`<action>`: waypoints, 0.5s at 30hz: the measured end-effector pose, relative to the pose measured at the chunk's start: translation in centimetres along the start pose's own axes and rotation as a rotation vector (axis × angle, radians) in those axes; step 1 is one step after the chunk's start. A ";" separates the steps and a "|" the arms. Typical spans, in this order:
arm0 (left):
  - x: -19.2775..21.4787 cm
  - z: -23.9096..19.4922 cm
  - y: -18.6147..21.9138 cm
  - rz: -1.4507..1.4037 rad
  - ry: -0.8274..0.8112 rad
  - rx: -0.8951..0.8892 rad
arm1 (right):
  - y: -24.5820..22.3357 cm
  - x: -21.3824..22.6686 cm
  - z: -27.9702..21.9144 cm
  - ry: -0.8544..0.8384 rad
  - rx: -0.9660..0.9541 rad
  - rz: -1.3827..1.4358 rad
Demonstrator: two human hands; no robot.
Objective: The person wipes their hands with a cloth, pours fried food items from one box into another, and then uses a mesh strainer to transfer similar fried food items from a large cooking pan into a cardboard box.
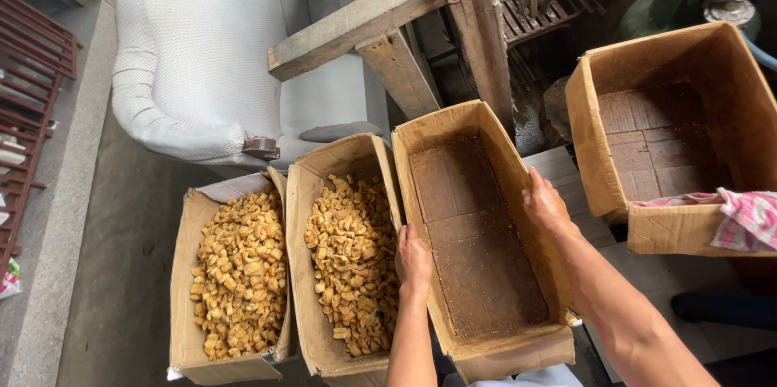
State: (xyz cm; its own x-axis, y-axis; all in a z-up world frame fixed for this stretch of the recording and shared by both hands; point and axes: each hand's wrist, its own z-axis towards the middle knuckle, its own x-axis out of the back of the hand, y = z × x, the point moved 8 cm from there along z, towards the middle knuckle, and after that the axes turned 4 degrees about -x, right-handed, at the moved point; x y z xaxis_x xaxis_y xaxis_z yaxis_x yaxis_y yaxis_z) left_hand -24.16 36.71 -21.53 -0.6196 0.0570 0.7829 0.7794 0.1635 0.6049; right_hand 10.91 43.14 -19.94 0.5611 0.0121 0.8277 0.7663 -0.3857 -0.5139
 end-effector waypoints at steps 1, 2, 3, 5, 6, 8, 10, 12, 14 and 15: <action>0.3 -0.6 0.7 -0.008 0.011 -0.024 | 0.3 0.1 -0.5 0.016 -0.013 -0.053; 0.8 -1.3 1.4 -0.010 0.010 -0.039 | 0.1 0.4 -1.2 0.060 0.014 -0.056; 1.7 -1.5 2.5 -0.016 0.010 -0.065 | -0.4 1.2 -1.6 0.117 0.040 -0.060; 3.6 -2.1 4.5 -0.035 -0.004 -0.084 | -1.6 2.3 -2.9 0.155 0.066 -0.060; 4.4 -2.4 5.4 -0.047 -0.020 -0.077 | -2.1 2.5 -3.7 0.137 0.067 -0.055; 5.3 -2.3 7.1 -0.032 -0.058 -0.091 | -2.8 3.4 -5.5 0.110 0.061 -0.031; 5.2 -2.0 8.1 0.032 -0.095 -0.138 | -3.1 3.8 -7.5 0.095 0.050 0.020; 4.9 -1.5 9.8 0.013 -0.037 -0.316 | -2.7 4.4 -9.8 0.148 0.033 0.032; 4.2 -2.1 11.5 -0.005 -0.025 -0.458 | -1.5 5.3 -12.5 0.211 -0.014 0.043; 4.1 -2.4 12.4 -0.009 -0.038 -0.512 | -0.9 5.8 -13.8 0.249 -0.050 0.051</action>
State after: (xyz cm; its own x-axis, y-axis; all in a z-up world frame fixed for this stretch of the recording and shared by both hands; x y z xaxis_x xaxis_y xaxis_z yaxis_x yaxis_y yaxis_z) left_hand -16.80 36.58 -10.50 -0.6220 0.0955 0.7772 0.7139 -0.3386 0.6130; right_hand 9.13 30.79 -11.53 0.4989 -0.2340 0.8345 0.7191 -0.4255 -0.5493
